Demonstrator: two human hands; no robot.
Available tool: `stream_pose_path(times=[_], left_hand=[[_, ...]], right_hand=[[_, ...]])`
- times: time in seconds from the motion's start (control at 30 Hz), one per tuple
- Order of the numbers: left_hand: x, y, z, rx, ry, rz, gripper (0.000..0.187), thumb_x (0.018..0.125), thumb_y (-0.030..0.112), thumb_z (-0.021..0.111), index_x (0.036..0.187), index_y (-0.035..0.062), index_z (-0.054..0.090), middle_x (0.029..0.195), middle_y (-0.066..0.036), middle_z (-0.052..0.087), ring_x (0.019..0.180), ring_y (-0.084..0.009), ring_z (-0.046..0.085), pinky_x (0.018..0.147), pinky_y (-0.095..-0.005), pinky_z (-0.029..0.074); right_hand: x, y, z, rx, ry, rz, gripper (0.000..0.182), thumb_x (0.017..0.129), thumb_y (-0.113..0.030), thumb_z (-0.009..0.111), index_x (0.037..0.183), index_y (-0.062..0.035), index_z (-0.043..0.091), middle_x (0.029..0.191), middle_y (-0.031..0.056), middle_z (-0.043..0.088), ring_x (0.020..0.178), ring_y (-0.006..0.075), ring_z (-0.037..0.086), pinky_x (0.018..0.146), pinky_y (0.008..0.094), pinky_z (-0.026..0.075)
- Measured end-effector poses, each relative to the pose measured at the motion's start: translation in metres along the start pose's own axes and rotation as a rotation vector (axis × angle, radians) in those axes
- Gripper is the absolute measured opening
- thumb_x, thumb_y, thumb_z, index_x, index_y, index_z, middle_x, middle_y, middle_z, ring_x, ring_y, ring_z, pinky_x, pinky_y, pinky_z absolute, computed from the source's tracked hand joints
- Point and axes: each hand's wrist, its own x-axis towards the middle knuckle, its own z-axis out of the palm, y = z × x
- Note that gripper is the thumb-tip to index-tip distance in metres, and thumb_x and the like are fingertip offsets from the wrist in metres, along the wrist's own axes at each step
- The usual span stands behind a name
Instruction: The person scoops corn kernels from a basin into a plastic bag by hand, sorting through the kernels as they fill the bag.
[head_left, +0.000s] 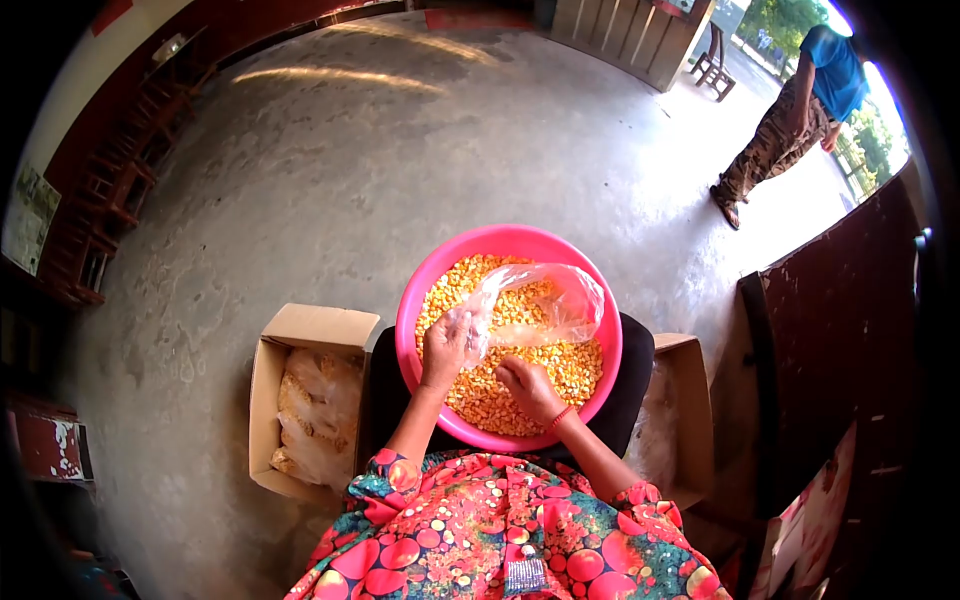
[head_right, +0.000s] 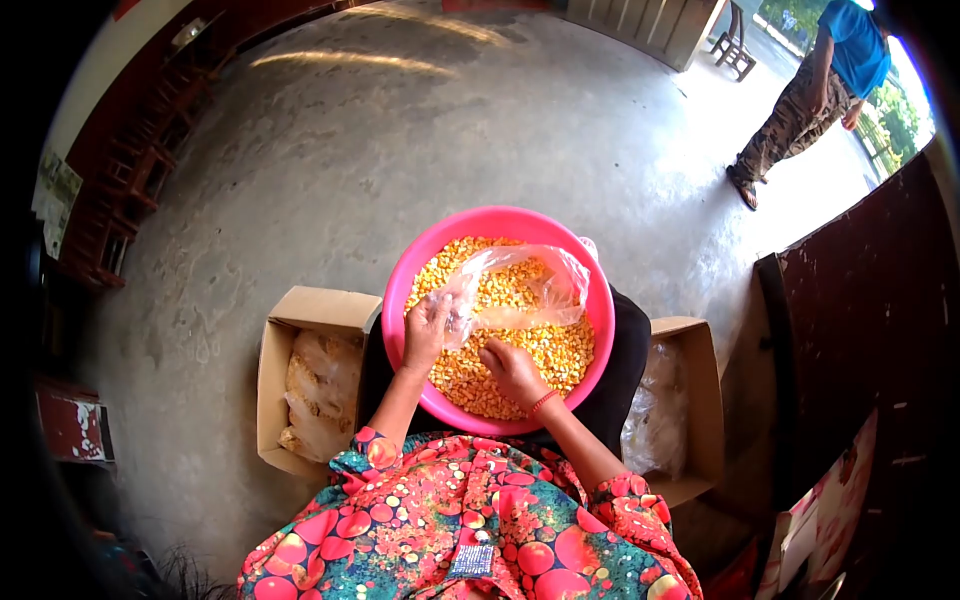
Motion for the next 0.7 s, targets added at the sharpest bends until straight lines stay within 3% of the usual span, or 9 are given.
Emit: stream_pose_path(times=[0.03,0.1,0.13,0.2,0.27,0.47,0.6,0.67,0.7], left_hand=[[0.000,-0.001,-0.003,0.024,-0.002,-0.026,0.021,0.087,0.020,0.050,0.096,0.0032,0.059,0.078,0.000,0.060,0.065,-0.0044,0.053,0.058,-0.0190,0.044],[0.001,-0.002,-0.001,0.079,0.047,0.038,0.023,0.088,0.022,0.047,0.095,0.0043,0.059,0.066,0.002,0.056,0.053,-0.0014,0.046,0.047,-0.0159,0.038],[0.003,-0.004,0.001,0.080,0.049,0.038,0.023,0.088,0.022,0.047,0.095,0.0043,0.059,0.066,0.002,0.056,0.053,-0.0014,0.046,0.047,-0.0159,0.038],[0.005,-0.007,0.003,0.037,0.132,0.150,0.022,0.089,0.023,0.046,0.094,0.0054,0.059,0.060,0.004,0.052,0.049,0.0000,0.041,0.044,-0.0151,0.033],[0.000,0.007,0.006,0.043,0.123,0.099,0.023,0.089,0.023,0.046,0.094,0.0055,0.060,0.060,0.004,0.051,0.049,-0.0003,0.040,0.045,-0.0154,0.034],[-0.005,0.012,0.008,0.050,0.075,0.030,0.026,0.089,0.025,0.045,0.091,0.0052,0.061,0.054,0.007,0.042,0.049,-0.0011,0.038,0.046,-0.0172,0.032],[-0.008,0.017,0.012,0.049,0.071,0.084,0.029,0.088,0.026,0.047,0.070,0.0057,0.054,0.052,0.005,0.042,0.048,-0.0031,0.039,0.045,-0.0194,0.033],[-0.008,0.017,0.012,0.046,0.077,0.061,0.031,0.088,0.026,0.047,0.064,0.0070,0.049,0.052,0.004,0.042,0.048,-0.0036,0.039,0.045,-0.0198,0.033],[-0.008,0.017,0.012,0.066,0.078,0.062,0.032,0.088,0.026,0.047,0.063,0.0075,0.048,0.052,0.004,0.042,0.048,-0.0038,0.039,0.046,-0.0203,0.033]], right_hand=[[0.001,-0.005,-0.003,0.001,0.000,0.003,0.019,0.085,-0.020,0.048,0.076,-0.0039,0.046,0.058,0.0087,0.044,0.048,0.0207,0.046,0.046,0.0310,0.038],[0.006,-0.020,-0.012,0.861,-0.110,0.572,0.021,0.089,-0.025,0.044,0.076,-0.0079,0.046,0.054,-0.0017,0.034,0.043,0.0079,0.032,0.038,0.0216,0.028],[0.009,-0.024,-0.016,0.863,-0.112,0.573,0.021,0.089,-0.025,0.044,0.076,-0.0079,0.046,0.054,-0.0017,0.034,0.043,0.0079,0.032,0.038,0.0216,0.028],[0.015,-0.031,-0.028,1.279,-0.142,0.567,0.023,0.090,-0.029,0.042,0.076,-0.0109,0.048,0.054,-0.0073,0.030,0.041,0.0024,0.025,0.036,0.0175,0.019],[0.027,-0.031,-0.038,1.410,-0.062,0.498,0.022,0.091,-0.027,0.040,0.078,-0.0109,0.045,0.055,-0.0069,0.027,0.042,0.0028,0.022,0.037,0.0169,0.019],[0.076,-0.005,-0.044,1.402,0.154,0.454,0.020,0.090,-0.025,0.042,0.077,-0.0096,0.046,0.055,-0.0059,0.030,0.042,0.0042,0.025,0.037,0.0180,0.021],[0.097,0.019,-0.024,1.288,0.322,0.505,0.018,0.088,-0.020,0.041,0.075,-0.0078,0.046,0.058,-0.0026,0.038,0.043,0.0057,0.032,0.039,0.0194,0.026],[0.107,0.032,-0.013,1.259,0.457,0.532,0.015,0.086,-0.017,0.042,0.078,-0.0063,0.049,0.063,0.0007,0.047,0.047,0.0092,0.040,0.042,0.0222,0.033],[0.108,0.029,-0.012,1.199,0.454,0.453,0.016,0.084,-0.016,0.043,0.086,-0.0035,0.054,0.074,0.0025,0.053,0.063,0.0102,0.047,0.055,0.0253,0.040]])
